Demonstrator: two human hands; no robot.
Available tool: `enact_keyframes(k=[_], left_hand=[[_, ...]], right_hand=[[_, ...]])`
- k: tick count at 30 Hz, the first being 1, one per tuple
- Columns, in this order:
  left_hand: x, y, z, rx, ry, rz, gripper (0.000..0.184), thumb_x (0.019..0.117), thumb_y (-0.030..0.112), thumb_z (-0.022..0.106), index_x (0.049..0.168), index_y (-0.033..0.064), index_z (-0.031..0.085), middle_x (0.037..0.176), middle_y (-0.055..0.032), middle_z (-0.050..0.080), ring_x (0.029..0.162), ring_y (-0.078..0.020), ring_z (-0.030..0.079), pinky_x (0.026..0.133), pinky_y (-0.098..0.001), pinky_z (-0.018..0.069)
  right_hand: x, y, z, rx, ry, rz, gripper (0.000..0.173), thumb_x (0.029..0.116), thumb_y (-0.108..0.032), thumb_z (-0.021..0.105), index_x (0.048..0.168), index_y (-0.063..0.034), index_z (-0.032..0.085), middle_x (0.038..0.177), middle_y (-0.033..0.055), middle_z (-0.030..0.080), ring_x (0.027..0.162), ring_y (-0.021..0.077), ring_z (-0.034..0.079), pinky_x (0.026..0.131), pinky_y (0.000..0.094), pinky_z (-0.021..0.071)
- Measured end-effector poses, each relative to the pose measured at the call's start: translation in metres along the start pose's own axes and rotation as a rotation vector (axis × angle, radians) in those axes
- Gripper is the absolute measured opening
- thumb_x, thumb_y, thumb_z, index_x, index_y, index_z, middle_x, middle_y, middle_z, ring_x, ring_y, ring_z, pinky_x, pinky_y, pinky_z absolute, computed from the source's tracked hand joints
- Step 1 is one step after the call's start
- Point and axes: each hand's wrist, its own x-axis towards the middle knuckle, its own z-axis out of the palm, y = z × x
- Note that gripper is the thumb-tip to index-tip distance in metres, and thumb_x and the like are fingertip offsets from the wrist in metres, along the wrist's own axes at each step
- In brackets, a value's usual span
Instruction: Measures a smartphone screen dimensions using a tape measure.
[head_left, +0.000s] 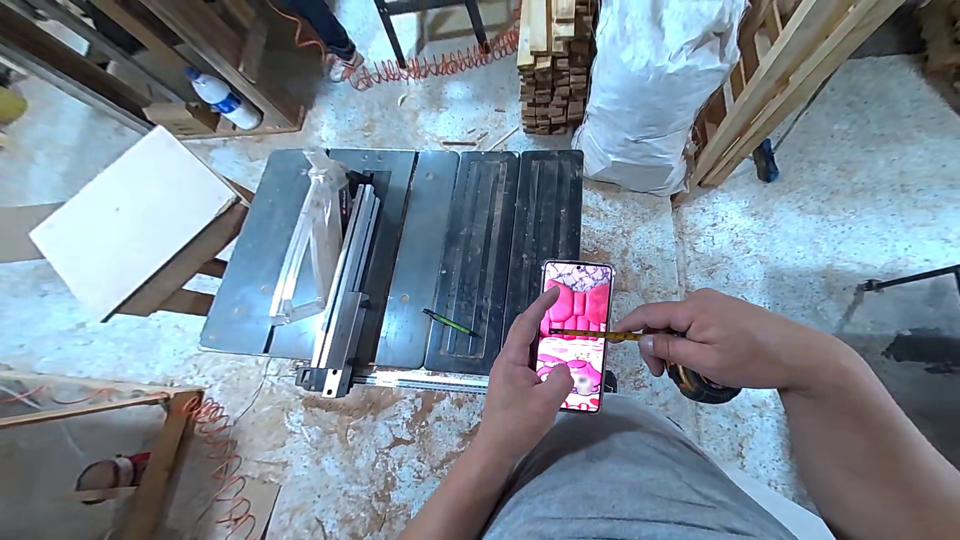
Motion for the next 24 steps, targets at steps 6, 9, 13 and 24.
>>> enact_keyframes(k=[6, 9, 13, 24], left_hand=[[-0.0005, -0.0016, -0.0019, 0.036, 0.021, -0.004, 0.081, 0.0851, -0.005, 0.057, 0.157, 0.0292, 0.042, 0.137, -0.0059, 0.063, 0.098, -0.0207, 0.073, 0.075, -0.04, 0.0654], [-0.0006, -0.0026, -0.0026, 0.024, 0.026, -0.011, 0.08, 0.0863, -0.004, 0.057, 0.157, 0.0298, 0.043, 0.135, -0.0067, 0.065, 0.097, -0.0212, 0.073, 0.075, -0.0399, 0.0654], [0.0006, -0.0055, -0.0034, 0.011, 0.036, -0.008, 0.078, 0.0863, -0.005, 0.057, 0.155, 0.029, 0.045, 0.134, -0.0071, 0.065, 0.096, -0.0217, 0.073, 0.074, -0.0405, 0.0654], [0.0023, -0.0037, -0.0038, -0.02, 0.037, -0.012, 0.075, 0.0884, -0.008, 0.057, 0.154, 0.0272, 0.047, 0.134, -0.0077, 0.065, 0.098, -0.0222, 0.073, 0.076, -0.0397, 0.0652]], right_hand=[[0.0014, -0.0031, 0.0032, 0.012, 0.0, 0.015, 0.028, 0.1076, -0.025, 0.049, 0.126, -0.0293, 0.07, 0.08, -0.0121, 0.07, 0.066, 0.0015, 0.064, 0.058, 0.023, 0.0557], [0.0021, -0.0042, 0.0049, -0.013, 0.009, 0.024, 0.028, 0.1076, -0.026, 0.049, 0.126, -0.0306, 0.069, 0.08, -0.013, 0.07, 0.066, 0.0004, 0.064, 0.057, 0.0228, 0.056], [0.0043, -0.0061, 0.0064, -0.053, 0.005, 0.054, 0.029, 0.1079, -0.026, 0.048, 0.127, -0.0318, 0.069, 0.08, -0.0142, 0.07, 0.066, -0.0006, 0.064, 0.058, 0.0228, 0.0555], [0.0057, -0.007, 0.005, -0.05, -0.005, 0.081, 0.03, 0.1083, -0.027, 0.048, 0.128, -0.0317, 0.069, 0.081, -0.0133, 0.071, 0.067, 0.0006, 0.064, 0.059, 0.0235, 0.0561]])
